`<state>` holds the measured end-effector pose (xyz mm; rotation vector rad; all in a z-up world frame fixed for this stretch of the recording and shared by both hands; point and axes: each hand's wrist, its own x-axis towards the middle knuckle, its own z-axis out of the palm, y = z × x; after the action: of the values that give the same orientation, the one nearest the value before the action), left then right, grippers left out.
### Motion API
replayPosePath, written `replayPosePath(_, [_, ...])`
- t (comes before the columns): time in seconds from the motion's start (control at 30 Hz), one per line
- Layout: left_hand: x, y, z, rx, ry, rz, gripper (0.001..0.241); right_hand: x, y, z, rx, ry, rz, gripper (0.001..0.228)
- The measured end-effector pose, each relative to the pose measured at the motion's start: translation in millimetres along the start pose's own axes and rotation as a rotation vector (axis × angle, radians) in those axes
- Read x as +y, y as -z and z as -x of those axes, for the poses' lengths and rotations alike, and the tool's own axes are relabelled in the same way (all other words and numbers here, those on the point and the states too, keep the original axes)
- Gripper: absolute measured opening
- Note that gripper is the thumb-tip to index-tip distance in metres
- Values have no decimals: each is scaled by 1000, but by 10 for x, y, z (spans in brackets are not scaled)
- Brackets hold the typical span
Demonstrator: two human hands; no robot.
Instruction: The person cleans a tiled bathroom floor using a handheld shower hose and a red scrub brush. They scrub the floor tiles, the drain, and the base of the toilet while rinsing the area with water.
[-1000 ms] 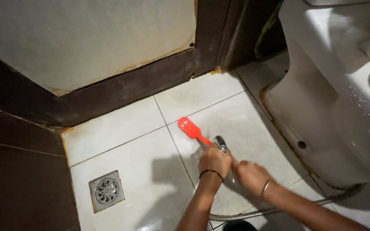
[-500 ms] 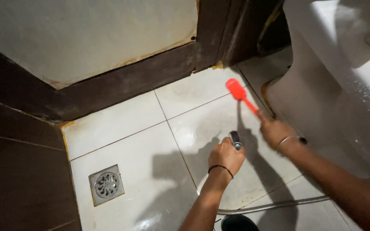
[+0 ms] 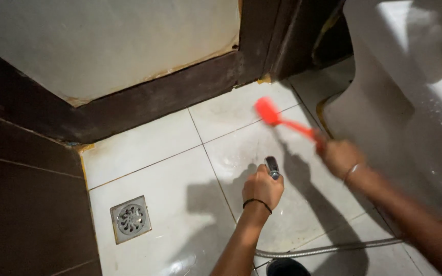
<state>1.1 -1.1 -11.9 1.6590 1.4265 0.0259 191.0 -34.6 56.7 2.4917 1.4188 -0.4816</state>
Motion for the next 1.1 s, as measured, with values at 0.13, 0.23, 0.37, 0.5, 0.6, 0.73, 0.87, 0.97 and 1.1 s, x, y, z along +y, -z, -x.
replayPosePath(0.13, [-57, 92, 29, 4, 28, 19, 39, 212, -94, -568, 134, -65, 107, 38])
replayPosePath(0.23, [-142, 79, -43, 11, 52, 62, 39, -54, -405, -478, 62, -30, 16, 29])
replayPosePath(0.37, [-122, 137, -19, 87, 86, 48, 39, -773, -435, 258, -39, 307, 140, 39])
replayPosePath(0.5, [-137, 256, 16, 201, 112, 116, 35, -817, -1346, -132, -62, 446, -2, 32])
replayPosePath(0.6, [-341, 201, -146, 222, 139, 145, 35, -953, 115, 389, -129, 267, -155, 47])
replayPosePath(0.73, [-629, -391, -502, 664, -185, -140, 24, -88, -225, -377, 142, 315, 27, 45])
replayPosePath(0.87, [-233, 38, -124, 212, -15, 38, 36, 215, -219, -913, 270, 56, 35, 32])
replayPosePath(0.97, [-136, 98, -51, 150, 13, 81, 36, 25, -386, -842, 242, 167, 140, 35])
replayPosePath(1.1, [-335, -180, -229, 445, -136, -83, 30, -782, -444, -38, 78, 381, 97, 28])
